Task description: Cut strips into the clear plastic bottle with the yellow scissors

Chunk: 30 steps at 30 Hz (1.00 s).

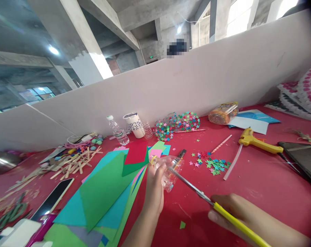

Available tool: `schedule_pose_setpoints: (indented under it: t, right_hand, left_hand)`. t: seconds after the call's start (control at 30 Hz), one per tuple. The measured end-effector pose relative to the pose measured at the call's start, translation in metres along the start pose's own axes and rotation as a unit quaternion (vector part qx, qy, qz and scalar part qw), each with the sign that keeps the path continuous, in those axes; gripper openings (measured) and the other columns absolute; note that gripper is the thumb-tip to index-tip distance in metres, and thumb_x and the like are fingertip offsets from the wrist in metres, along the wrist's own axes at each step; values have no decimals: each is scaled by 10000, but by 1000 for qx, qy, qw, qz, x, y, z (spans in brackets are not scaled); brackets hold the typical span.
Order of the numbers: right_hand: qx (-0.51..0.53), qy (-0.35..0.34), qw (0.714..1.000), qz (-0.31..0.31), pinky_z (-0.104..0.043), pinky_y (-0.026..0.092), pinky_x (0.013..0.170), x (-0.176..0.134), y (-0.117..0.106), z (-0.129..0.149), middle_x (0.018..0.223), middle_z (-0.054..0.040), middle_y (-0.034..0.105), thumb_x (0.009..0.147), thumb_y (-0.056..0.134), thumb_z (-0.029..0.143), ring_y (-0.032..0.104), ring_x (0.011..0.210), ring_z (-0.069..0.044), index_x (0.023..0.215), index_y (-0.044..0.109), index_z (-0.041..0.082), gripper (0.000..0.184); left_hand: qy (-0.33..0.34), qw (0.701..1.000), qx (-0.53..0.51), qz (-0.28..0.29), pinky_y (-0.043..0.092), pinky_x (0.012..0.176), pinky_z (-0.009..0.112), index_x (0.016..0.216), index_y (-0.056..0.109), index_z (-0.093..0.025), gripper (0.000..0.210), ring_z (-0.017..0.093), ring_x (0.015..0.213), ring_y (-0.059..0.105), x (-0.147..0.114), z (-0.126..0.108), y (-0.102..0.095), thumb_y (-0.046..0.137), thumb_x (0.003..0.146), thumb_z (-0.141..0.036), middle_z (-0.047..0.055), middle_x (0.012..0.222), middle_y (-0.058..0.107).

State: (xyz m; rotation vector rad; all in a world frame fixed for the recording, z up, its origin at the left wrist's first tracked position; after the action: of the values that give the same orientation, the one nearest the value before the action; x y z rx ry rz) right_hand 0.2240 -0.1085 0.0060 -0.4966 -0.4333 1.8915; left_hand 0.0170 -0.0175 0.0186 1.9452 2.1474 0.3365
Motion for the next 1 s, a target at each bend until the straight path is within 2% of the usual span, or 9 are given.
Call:
schedule_pose_setpoints:
  t: [0.27,0.47,0.67,0.8,0.9,1.0]
  right_hand:
    - [10,-10,1000,-3,-201,487,615,2,0,2,824,-7,759,979,528,557,676,737,-206,837,689,207,411]
    - [-14,4,1000,-18,-226,484,571,1,3,0,844,-56,786,966,497,622,697,734,-246,791,705,184,515]
    - [-36,8,999,-18,-267,514,586,-3,6,0,850,-89,800,957,457,657,723,792,-311,798,747,180,580]
    - [-2,-7,1000,-30,-260,513,572,-3,10,-3,814,-79,799,953,498,617,728,793,-310,777,743,194,519]
    - [-35,-9,999,-22,-266,513,579,0,12,-2,837,-98,803,967,495,558,719,780,-310,799,739,179,481]
    - [-64,-1,998,-8,-278,513,595,3,9,2,857,-124,799,968,473,579,712,775,-316,808,725,163,512]
  left_hand:
    - [-1,1000,-12,9,443,998,411,1045,610,-235,248,283,1085,678,-2,1,2,673,807,-267,84,1101,740]
    - [9,1000,-17,13,468,969,408,1051,583,-247,262,283,1078,673,-4,4,3,675,808,-272,83,1113,733]
    - [27,1000,12,-7,475,952,388,1048,584,-242,262,274,1070,678,-5,2,1,680,810,-294,79,1111,733]
    - [43,999,28,-2,483,919,368,1066,588,-235,278,276,1093,669,-4,-2,1,681,811,-297,84,1111,732]
    - [66,997,41,1,473,945,365,1053,590,-213,265,253,1058,678,-4,-4,2,670,814,-292,81,1092,730]
    - [89,994,58,6,476,956,381,1056,575,-186,282,244,1033,682,-3,-5,2,657,824,-325,90,1083,721]
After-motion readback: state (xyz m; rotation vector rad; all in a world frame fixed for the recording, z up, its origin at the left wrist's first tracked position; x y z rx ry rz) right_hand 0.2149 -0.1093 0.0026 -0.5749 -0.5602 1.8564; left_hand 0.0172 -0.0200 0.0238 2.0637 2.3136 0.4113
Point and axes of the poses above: each hand's wrist, its own x-axis towards the middle knuckle, its own y-axis out of the palm, z = x × y, the point moved 1 cm from there along x, towards the middle knuckle
